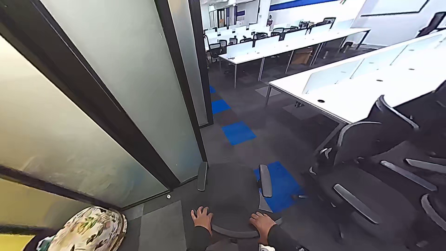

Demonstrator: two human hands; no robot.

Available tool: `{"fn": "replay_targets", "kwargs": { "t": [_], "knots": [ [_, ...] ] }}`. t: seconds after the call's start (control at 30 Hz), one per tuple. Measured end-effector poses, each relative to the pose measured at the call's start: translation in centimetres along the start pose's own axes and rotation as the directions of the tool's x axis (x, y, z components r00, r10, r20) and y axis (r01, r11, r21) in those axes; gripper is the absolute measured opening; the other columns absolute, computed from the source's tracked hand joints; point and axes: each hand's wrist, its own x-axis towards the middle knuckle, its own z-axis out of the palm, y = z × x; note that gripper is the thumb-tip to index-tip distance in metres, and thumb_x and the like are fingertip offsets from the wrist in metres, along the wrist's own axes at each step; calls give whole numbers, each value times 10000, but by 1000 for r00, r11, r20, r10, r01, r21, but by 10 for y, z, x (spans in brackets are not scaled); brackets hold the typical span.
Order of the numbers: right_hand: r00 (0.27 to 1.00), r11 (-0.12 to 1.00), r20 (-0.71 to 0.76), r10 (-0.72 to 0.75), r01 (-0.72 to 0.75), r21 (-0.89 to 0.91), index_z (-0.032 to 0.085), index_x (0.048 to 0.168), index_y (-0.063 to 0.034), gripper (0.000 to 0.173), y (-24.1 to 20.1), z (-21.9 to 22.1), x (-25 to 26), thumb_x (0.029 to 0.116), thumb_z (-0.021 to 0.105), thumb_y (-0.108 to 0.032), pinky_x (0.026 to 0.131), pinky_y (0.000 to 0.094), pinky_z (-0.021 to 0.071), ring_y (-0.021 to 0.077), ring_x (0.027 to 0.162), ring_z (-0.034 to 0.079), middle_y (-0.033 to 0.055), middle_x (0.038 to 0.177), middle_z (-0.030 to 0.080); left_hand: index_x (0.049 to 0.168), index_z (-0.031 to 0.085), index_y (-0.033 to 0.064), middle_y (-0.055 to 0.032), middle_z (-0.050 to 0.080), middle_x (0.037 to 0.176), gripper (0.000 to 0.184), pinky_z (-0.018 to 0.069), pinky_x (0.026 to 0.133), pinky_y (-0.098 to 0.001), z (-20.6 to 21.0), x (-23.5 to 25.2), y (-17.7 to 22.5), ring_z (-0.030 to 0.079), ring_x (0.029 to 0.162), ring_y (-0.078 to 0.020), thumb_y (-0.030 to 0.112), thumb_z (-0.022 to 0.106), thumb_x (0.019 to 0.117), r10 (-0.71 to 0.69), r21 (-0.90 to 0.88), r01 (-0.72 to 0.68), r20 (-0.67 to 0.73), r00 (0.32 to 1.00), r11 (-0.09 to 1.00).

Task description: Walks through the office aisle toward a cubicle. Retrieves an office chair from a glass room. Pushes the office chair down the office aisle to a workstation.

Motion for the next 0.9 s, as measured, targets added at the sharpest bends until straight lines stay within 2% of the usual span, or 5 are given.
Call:
{"fn": "replay_targets", "kwargs": {
  "t": [0.2, 0.43, 0.53, 0.8, 0.9],
  "knots": [
    [975, 991, -177, -134, 133, -20, 685, 1250, -75, 493, 21, 16, -6, 904, 730, -423, 1011, 557, 522, 335, 1242, 636, 126, 1255, 711, 1356, 671, 372, 85, 492, 1576, 685, 46, 1167, -802, -17, 21, 8, 254, 1555, -351, 243, 834, 703, 47, 20, -47, 13, 999, 999],
    [939, 986, -299, -167, 160, -50, 711, 1150, -44, 478, 59, -13, 24, 901, 715, -452, 991, 536, 543, 335, 1175, 675, 140, 1184, 734, 1355, 671, 355, 66, 509, 1560, 705, 73, 1165, -805, -57, 77, 19, 273, 1546, -349, 280, 854, 678, 79, 49, -80, 16, 997, 996],
    [954, 991, -265, -136, 133, -30, 695, 1177, -43, 477, 80, -39, 45, 926, 685, -449, 1008, 547, 526, 344, 1205, 657, 148, 1222, 719, 1357, 670, 354, 60, 509, 1558, 679, 65, 1181, -789, -81, 110, 29, 283, 1543, -338, 264, 835, 705, 85, 59, -85, -1, 996, 995],
    [980, 999, -196, 10, -16, -28, 686, 1231, -83, 556, 176, -126, 113, 847, 729, -483, 1028, 556, 510, 332, 1255, 622, 114, 1286, 695, 1414, 636, 319, 1, 486, 1585, 606, 115, 1229, -718, -145, 222, 92, 324, 1531, -315, 268, 775, 826, 10, 49, -9, -17, 1000, 999],
    [985, 997, -162, 56, -64, -45, 680, 1260, -114, 617, 222, -159, 137, 792, 760, -508, 1039, 560, 505, 318, 1282, 607, 90, 1319, 683, 1461, 588, 329, -6, 481, 1592, 706, 146, 1221, -724, -163, 258, 120, 298, 1549, -310, 256, 807, 794, -4, 51, 5, -10, 1000, 999]
  ]
}}
